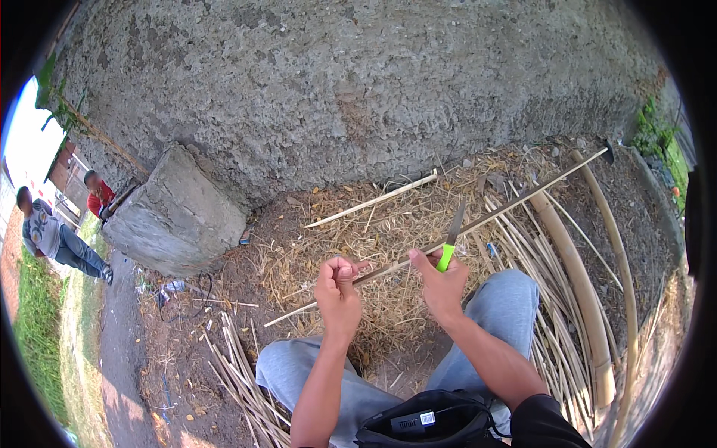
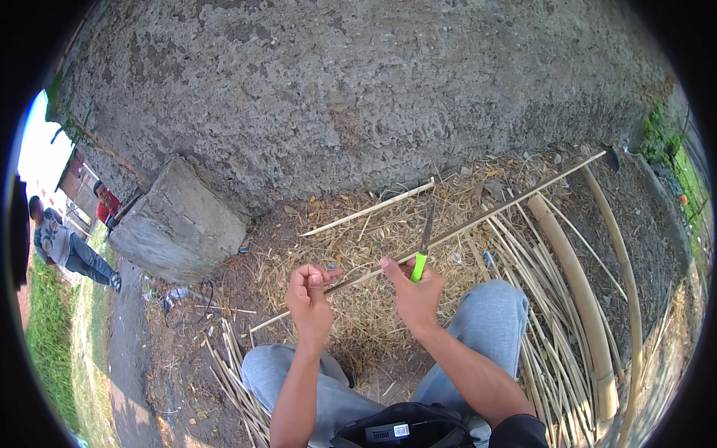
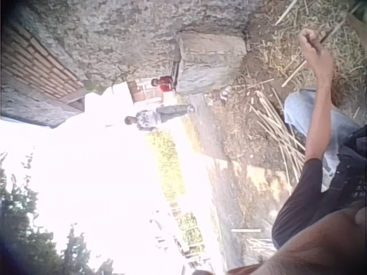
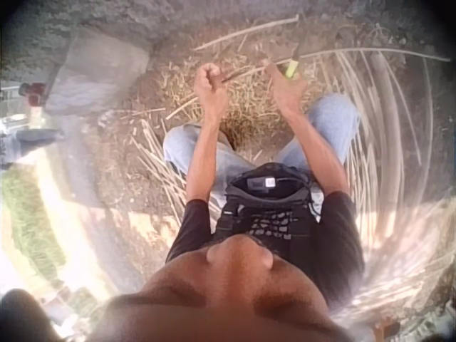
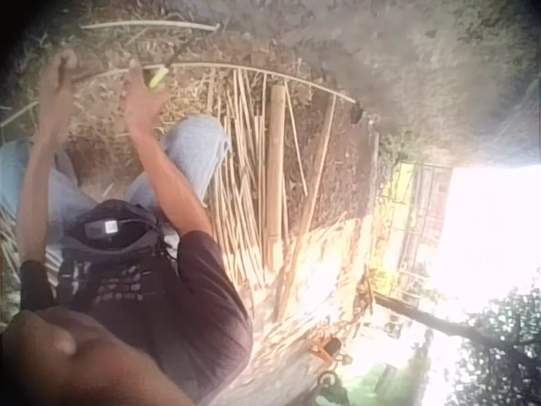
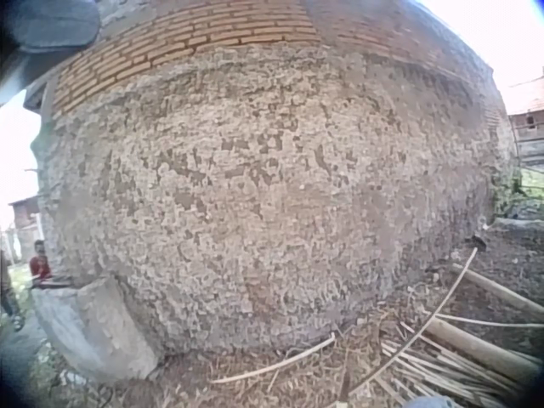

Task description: The person scrapes a long bamboo strip with a large knife, then trims and carves along the strip using a small utility knife.

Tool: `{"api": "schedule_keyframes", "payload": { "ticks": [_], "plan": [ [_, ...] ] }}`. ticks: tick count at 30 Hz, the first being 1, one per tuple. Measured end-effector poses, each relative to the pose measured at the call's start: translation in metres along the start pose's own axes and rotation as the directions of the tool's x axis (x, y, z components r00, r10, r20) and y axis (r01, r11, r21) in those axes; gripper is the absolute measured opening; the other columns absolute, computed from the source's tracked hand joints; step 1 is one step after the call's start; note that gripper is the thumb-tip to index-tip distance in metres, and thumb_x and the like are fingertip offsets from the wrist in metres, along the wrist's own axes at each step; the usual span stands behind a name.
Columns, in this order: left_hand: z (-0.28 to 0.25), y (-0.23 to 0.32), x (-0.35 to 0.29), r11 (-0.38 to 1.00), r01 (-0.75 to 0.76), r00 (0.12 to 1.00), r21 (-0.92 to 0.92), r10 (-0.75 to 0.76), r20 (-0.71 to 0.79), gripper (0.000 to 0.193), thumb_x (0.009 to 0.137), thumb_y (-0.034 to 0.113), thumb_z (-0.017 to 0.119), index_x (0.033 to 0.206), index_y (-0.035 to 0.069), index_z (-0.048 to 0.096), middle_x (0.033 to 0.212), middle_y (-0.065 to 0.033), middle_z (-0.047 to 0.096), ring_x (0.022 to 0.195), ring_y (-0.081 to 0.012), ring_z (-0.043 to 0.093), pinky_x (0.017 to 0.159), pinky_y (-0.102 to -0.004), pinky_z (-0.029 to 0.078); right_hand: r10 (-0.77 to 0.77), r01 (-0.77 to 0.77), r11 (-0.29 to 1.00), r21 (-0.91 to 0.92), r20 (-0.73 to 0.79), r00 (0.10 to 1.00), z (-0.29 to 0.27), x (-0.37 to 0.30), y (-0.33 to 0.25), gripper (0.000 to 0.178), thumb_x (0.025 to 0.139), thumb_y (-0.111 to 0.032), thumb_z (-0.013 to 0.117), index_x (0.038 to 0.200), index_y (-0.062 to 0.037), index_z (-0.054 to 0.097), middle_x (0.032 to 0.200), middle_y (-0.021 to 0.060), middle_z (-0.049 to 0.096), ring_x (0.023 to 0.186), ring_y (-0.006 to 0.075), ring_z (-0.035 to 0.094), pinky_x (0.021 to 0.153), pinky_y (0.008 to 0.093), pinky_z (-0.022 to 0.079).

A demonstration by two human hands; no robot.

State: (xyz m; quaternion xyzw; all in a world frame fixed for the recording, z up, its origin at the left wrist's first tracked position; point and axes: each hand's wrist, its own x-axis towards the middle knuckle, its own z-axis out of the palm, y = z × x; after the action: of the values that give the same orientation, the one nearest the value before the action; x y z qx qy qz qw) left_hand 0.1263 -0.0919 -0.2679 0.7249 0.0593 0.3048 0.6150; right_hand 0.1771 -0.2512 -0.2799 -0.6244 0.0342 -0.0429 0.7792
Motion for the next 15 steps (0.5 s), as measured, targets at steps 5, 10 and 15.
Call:
{"api": "schedule_keyframes", "payload": {
  "ticks": [5,10,15],
  "plan": [
    [-0.034,0.014,0.01,0.792,-0.11,0.931,0.6,0.293,-0.218,0.006,0.094,0.008,0.064,0.092,0.002,0.067,0.089,-0.0095,0.068,0.091,-0.0233,0.069,0.081,-0.0342,0.051,0.06,-0.058,0.996,0.07,-0.016,0.998,-0.005,0.006,0.001,0.022,0.088,-0.017,0.077,0.093,0.0028,0.07,0.071,-0.0005,0.063,0.055,0.0026,0.046,0.047,0.022,0.033],
    [-0.043,0.015,0.008,0.645,-0.262,0.897,0.718,0.438,-0.066,0.004,0.082,0.002,0.073,0.083,0.003,0.069,0.09,-0.0089,0.07,0.084,-0.0255,0.068,0.075,-0.0356,0.052,0.143,-0.124,0.971,0.205,-0.079,0.987,-0.007,0.012,0.001,0.017,0.089,-0.013,0.074,0.091,0.0021,0.067,0.071,-0.0005,0.061,0.053,0.0027,0.043,0.044,0.0228,0.03],
    [-0.036,0.038,0.001,0.451,-0.397,0.816,0.8,0.572,0.082,0.014,0.075,0.003,0.08,0.084,0.004,0.07,0.091,-0.0074,0.072,0.077,-0.0261,0.069,0.065,-0.0358,0.053,0.125,-0.091,0.972,0.216,-0.15,0.981,-0.009,0.019,-0.004,0.015,0.089,-0.011,0.074,0.091,0.0013,0.066,0.071,-0.0001,0.06,0.051,0.0028,0.042,0.044,0.024,0.029]
  ]
}}
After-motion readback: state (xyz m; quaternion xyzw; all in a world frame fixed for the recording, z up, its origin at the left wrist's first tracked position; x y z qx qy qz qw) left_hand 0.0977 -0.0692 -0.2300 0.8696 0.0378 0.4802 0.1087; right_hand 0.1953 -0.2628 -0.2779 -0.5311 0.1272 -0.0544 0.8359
